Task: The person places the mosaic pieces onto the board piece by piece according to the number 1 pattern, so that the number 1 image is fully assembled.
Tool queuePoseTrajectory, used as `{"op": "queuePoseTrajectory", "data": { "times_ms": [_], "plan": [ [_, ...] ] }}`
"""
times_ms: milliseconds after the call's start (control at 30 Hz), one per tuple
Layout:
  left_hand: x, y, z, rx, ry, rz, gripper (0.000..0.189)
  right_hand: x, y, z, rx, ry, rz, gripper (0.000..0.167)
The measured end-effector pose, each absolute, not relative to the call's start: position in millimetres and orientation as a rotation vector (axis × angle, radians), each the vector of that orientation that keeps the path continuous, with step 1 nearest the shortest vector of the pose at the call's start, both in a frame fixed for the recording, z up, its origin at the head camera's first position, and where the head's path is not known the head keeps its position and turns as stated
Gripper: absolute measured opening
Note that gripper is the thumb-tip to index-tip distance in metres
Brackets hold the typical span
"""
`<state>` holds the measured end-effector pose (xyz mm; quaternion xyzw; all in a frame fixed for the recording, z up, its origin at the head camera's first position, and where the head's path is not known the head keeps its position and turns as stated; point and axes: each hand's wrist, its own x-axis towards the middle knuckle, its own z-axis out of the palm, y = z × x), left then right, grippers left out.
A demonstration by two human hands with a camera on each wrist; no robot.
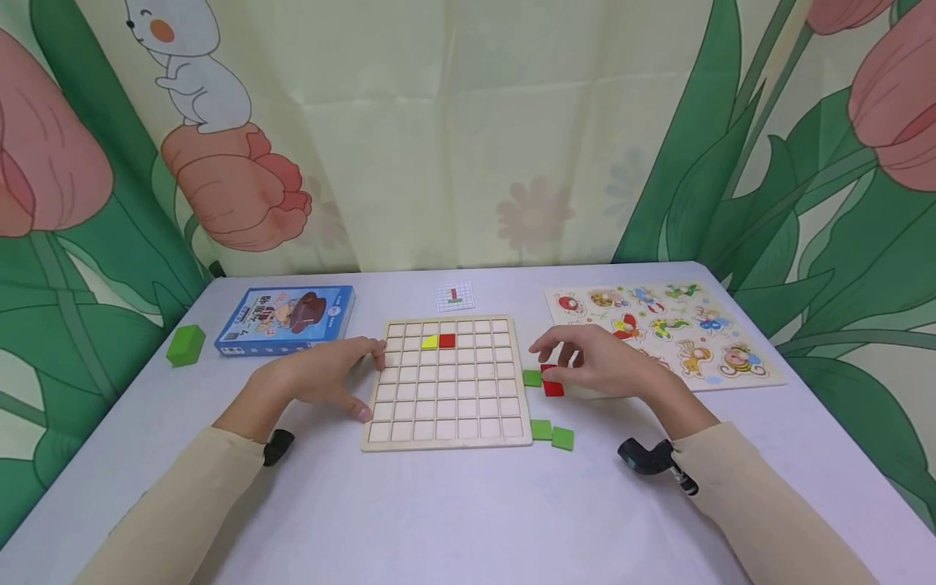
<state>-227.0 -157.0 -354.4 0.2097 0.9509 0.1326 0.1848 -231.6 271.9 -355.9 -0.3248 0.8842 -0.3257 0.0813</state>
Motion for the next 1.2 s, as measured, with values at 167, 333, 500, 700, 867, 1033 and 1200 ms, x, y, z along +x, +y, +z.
{"op": "queuePoseTrajectory", "data": {
  "times_ms": [167,333,500,700,867,1033,1200],
  "plan": [
    [-226.8,-157.4,-353.8,0.591,2.676,0.369,0.07,-229.9,277.8,-362.7,-0.937,2.626,-0.952,0.037],
    [-225.9,-155.5,-353.4,0.585,2.672,0.375,0.07,-227.3,282.8,-363.3,-0.895,2.605,-0.959,0.034],
    [-226.1,-156.2,-352.5,0.582,2.679,0.385,0.07,-225.7,285.3,-364.0,-0.872,2.624,-0.92,0.033],
    [-228.1,-155.1,-352.2,0.595,2.676,0.393,0.07,-221.7,288.0,-363.0,-0.834,2.696,-0.801,0.039],
    [-228.8,-153.0,-353.1,0.595,2.679,0.382,0.07,-220.1,288.7,-361.2,-0.786,2.686,-0.727,0.044],
    [-228.0,-152.3,-353.6,0.572,2.677,0.387,0.069,-221.3,286.9,-363.2,-0.809,2.657,-0.725,0.05],
    [-227.0,-154.5,-352.2,0.55,2.679,0.391,0.07,-223.7,283.3,-366.3,-0.863,2.638,-0.757,0.049]
  ]
}}
